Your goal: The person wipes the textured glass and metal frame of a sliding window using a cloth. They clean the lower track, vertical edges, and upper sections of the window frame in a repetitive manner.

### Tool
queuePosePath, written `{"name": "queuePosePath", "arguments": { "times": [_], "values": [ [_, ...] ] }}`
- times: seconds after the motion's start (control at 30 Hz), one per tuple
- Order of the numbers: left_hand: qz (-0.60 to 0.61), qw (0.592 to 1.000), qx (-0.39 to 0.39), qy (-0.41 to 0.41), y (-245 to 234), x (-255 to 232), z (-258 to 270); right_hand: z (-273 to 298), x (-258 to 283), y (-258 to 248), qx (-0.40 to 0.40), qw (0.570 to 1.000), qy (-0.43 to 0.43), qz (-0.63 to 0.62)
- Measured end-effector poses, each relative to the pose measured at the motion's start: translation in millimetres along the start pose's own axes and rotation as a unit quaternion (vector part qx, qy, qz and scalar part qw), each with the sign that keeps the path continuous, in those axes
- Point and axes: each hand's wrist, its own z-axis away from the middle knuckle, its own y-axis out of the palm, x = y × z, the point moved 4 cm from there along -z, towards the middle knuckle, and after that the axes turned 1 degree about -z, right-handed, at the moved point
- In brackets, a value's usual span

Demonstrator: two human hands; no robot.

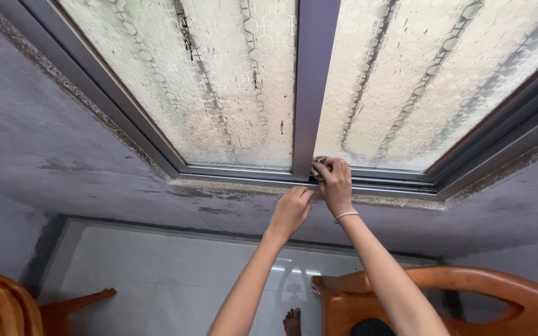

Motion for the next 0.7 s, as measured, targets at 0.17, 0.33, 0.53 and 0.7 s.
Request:
{"name": "queuePosePath", "arguments": {
  "times": [0.17, 0.33, 0.53, 0.7],
  "values": [
    [0.024, 0.999, -0.013, 0.021, 7.6, -21.4, -11.9, 7.3, -11.8, -12.7, 0.049, 0.993, -0.042, 0.098],
    [-0.009, 0.999, -0.021, 0.037, 36.1, -24.2, -36.6, 31.1, -62.6, -52.3, 0.064, 0.986, 0.025, 0.155],
    [-0.130, 0.990, 0.016, 0.054, 74.0, -5.3, -66.3, 62.4, -132.3, -112.5, 0.070, 0.968, 0.112, 0.215],
    [-0.150, 0.986, 0.037, 0.060, 78.7, 0.2, -70.9, 80.7, -153.7, -112.2, 0.027, 0.942, 0.219, 0.253]
  ]
}}
